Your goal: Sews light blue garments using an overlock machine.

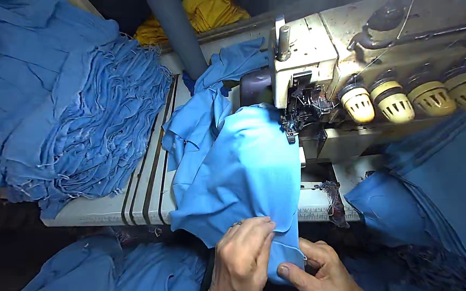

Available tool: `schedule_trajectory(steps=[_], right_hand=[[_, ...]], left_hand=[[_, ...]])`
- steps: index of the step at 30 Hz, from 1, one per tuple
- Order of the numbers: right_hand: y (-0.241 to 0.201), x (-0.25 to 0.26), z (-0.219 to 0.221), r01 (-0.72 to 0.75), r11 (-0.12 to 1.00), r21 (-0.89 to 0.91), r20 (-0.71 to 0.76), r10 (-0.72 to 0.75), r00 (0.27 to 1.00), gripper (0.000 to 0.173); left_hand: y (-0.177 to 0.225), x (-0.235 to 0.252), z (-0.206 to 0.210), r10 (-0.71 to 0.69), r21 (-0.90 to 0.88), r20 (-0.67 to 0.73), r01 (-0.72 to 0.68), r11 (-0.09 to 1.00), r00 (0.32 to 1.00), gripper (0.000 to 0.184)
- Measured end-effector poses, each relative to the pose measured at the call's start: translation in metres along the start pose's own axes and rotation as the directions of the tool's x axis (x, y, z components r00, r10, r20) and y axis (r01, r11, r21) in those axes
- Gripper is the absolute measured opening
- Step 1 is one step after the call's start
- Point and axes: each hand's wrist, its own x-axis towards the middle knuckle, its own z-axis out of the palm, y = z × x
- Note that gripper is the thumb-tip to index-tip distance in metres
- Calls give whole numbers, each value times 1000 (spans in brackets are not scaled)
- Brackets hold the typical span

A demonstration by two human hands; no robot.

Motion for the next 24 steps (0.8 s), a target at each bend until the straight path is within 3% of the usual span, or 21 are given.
schedule_trajectory(steps=[2,4,7,9,12,19,24], right_hand=[[-1,1,-2,-19,1000,10,25,19,1000,14],[-1,0,-7,-38,999,40,46,36,998,15],[0,-3,-15,-40,996,81,58,36,998,14],[0,-6,-20,-28,995,91,52,23,998,15],[-2,-6,-24,-47,991,123,9,47,999,15],[-23,33,-18,-98,959,267,-191,153,970,32],[-21,65,-17,-57,963,265,-282,134,950,22]], left_hand=[[2,16,-6,-283,-284,-40,261,923,958,14],[1,34,-26,-403,-451,-46,341,825,914,8],[13,48,-53,-142,-275,57,153,949,988,5],[25,47,-54,38,-183,228,4,983,973,6],[27,44,-36,133,-54,358,-121,991,924,12],[18,82,-14,289,258,309,-373,891,906,15],[11,116,-4,383,392,220,-440,808,897,19]])
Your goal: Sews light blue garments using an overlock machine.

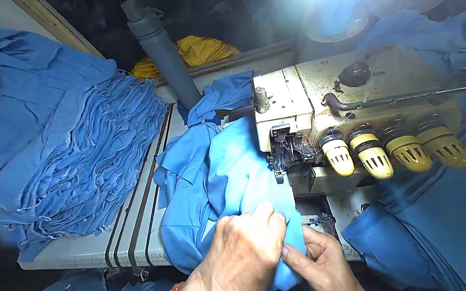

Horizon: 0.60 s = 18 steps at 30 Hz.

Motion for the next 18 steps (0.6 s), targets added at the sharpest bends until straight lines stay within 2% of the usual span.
schedule_trajectory(steps=[6,12,14,16,18], right_hand=[[5,15,10,34,999,-8,-42,-35,999,17],[7,24,14,58,997,-41,-114,-62,992,22],[10,25,13,69,997,-35,-99,-73,992,23],[12,25,13,45,999,2,-92,-44,995,23],[11,26,13,-15,999,38,-82,18,996,20]], left_hand=[[6,30,10,-69,93,-19,71,993,997,22],[16,43,16,-125,172,16,120,978,992,21],[13,36,11,-96,128,41,90,988,994,18],[7,18,-1,-84,9,40,84,996,996,20],[-1,-8,-24,-186,-88,78,193,977,979,27]])
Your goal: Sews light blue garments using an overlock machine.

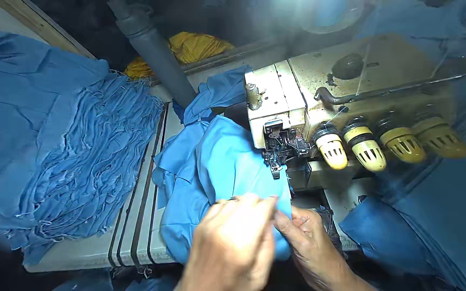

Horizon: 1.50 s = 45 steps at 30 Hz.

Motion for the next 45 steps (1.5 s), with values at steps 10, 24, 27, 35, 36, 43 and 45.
schedule_trajectory(steps=[10,24,27,35,36,43,45], right_hand=[[2,-2,-4,97,973,-210,5,-99,995,21],[21,-98,-61,150,632,-761,177,-21,984,35],[15,-83,-63,200,752,-628,22,-239,971,29],[22,-19,-42,215,951,-223,-7,-222,975,35],[22,-19,-40,205,963,-177,21,-205,979,32],[17,-39,-40,116,987,-112,72,-108,992,2],[13,-41,-38,103,990,-97,82,-95,992,7]], left_hand=[[-62,-150,22,-650,-97,45,651,753,759,23],[-111,-72,-79,-483,-72,-266,482,873,834,48],[-40,-59,-19,-295,-247,-299,225,942,907,32],[-14,-58,95,-90,100,-506,162,982,858,27],[-17,-57,96,-78,123,-512,163,979,855,21],[-28,-62,80,-182,15,-471,214,977,863,22],[-27,-64,82,-209,-4,-431,230,973,878,44]])
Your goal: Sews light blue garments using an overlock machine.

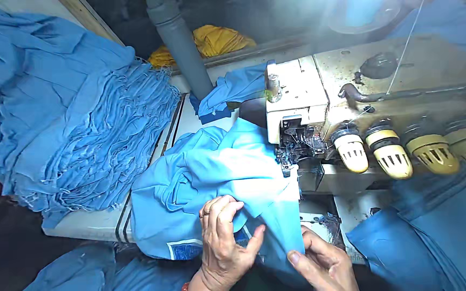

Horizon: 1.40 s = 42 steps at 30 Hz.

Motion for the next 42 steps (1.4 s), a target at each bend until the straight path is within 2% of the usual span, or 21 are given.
schedule_trajectory(steps=[2,5,8,11,13,14,17,20,22,26,28,32,35,38,40,42], right_hand=[[-5,0,1,5,1000,0,21,-5,1000,9],[-11,0,1,-6,1000,3,51,6,999,9],[-15,-3,-3,-51,999,15,61,50,997,13],[-16,-6,-4,-93,995,44,57,91,994,16],[-17,-6,-2,-83,995,53,87,78,993,13],[-17,-5,0,-70,996,54,108,64,992,11],[-17,-3,2,-52,997,61,134,43,990,10],[-14,-6,-1,-89,994,60,86,84,993,13],[-14,-7,-3,-106,990,89,59,101,993,14],[-20,-9,-2,-125,986,115,91,115,989,30],[-20,-10,-2,-131,986,105,82,122,989,30],[-17,-15,-7,-121,988,94,60,116,991,17],[-17,-13,-10,-115,991,71,35,113,993,13],[-20,-4,-6,-106,993,53,-22,107,994,15],[-20,9,-1,-91,996,5,-65,91,994,14],[-15,25,3,-24,999,-34,-83,22,996,12]], left_hand=[[0,0,6,-13,18,-37,14,1000,999,38],[-1,7,10,-20,45,-94,24,999,995,9],[-6,11,3,-25,-60,-83,20,998,996,18],[-1,15,-9,0,-175,0,0,985,1000,11],[7,14,-6,-1,-107,26,3,994,1000,30],[9,14,-2,-2,-58,2,2,998,1000,30],[7,16,2,-23,-11,-55,22,1000,998,13],[-3,21,-5,-18,-75,-57,13,997,998,18],[-9,28,-16,13,-106,-14,-14,994,1000,17],[-5,53,-44,92,-88,65,-86,992,994,21],[-1,64,-59,154,-139,159,-132,981,975,21],[26,78,-81,256,-293,467,-125,948,847,17],[48,77,-73,295,-299,546,-146,943,784,15],[52,78,-52,330,-242,518,-234,941,789,16],[48,82,-32,363,-192,434,-309,932,825,17],[42,87,-16,351,-181,363,-305,935,863,22]])
